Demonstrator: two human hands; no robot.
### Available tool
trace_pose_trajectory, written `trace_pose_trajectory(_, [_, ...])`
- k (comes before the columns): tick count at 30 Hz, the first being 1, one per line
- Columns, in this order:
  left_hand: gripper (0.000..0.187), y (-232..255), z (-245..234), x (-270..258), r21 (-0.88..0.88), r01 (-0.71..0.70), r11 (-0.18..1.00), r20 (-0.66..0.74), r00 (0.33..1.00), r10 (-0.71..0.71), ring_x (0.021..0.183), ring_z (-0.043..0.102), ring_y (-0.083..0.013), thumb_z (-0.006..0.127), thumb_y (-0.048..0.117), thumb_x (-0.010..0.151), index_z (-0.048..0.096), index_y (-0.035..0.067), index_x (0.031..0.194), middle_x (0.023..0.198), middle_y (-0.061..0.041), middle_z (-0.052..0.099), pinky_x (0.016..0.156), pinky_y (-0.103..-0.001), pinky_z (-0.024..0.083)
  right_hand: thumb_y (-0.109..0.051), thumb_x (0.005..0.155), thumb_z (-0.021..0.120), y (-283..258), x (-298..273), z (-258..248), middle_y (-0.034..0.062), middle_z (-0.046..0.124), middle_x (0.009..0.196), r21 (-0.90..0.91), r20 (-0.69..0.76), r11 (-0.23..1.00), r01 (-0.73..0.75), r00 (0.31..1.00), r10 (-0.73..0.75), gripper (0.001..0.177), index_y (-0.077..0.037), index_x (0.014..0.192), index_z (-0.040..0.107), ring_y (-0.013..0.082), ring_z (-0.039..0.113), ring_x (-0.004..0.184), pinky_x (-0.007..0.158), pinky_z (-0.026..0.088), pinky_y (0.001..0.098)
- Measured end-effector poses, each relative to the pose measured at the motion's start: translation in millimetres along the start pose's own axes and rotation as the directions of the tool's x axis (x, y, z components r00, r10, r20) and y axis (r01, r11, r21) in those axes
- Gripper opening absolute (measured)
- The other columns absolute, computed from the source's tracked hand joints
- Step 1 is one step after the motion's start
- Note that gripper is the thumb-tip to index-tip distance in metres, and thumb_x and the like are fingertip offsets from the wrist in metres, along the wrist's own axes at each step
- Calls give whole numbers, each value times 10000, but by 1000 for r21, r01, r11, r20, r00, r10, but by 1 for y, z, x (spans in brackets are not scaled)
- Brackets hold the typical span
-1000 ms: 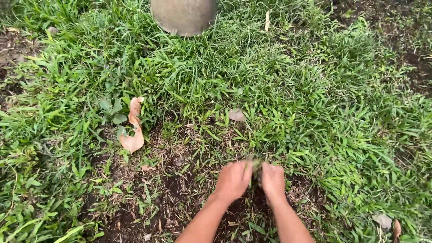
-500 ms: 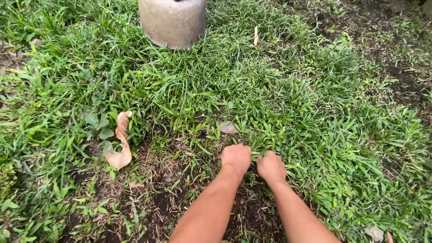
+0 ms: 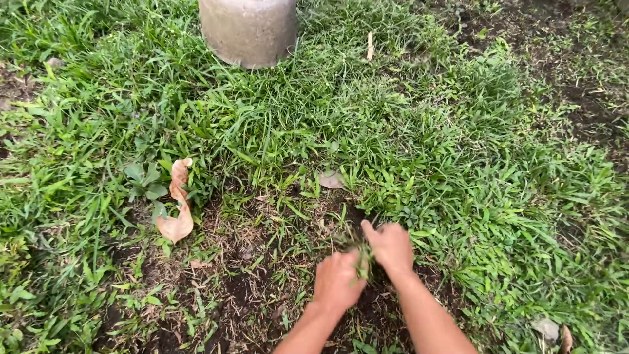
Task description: Pulling weeds and unwanted small plants from a soil patch in a garden.
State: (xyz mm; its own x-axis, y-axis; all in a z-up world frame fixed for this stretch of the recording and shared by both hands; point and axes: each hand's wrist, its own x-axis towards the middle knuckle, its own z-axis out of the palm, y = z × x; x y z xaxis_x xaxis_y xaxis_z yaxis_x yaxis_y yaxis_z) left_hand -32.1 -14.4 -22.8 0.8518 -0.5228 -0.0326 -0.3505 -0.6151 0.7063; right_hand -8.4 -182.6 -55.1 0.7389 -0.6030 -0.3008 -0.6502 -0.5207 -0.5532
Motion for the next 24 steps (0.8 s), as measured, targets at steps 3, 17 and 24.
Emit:
trace_pose_trajectory(3, [176,4,-30,21,17,46,999,-131,990,-43,640,720,-349,654,234,950,727,77,918,753,-164,721,680,-488,596,-655,850,637,-32,-1,-26,261,742,847,-82,-107,997,11,994,-19,677,4,757,760,419,719,790,776,558,540])
trace_pose_trajectory(17, [168,-5,-6,74,240,121,963,150,976,-160,867,731,-332,664,171,912,709,63,1032,956,-164,726,823,-473,583,-324,965,596,31,56,14,247,705,1128,-40,-171,997,66,983,-72,364,-5,1099,711,394,669,1043,949,498,518])
trace_pose_trajectory(24, [329,2,-37,26,-309,457,834,336,873,-354,902,732,-264,568,284,982,733,7,1052,963,-137,753,858,-450,594,-345,1017,634,61,-36,-7,218,745,944,-345,-518,753,560,555,-651,509,-63,593,627,362,702,859,799,549,451])
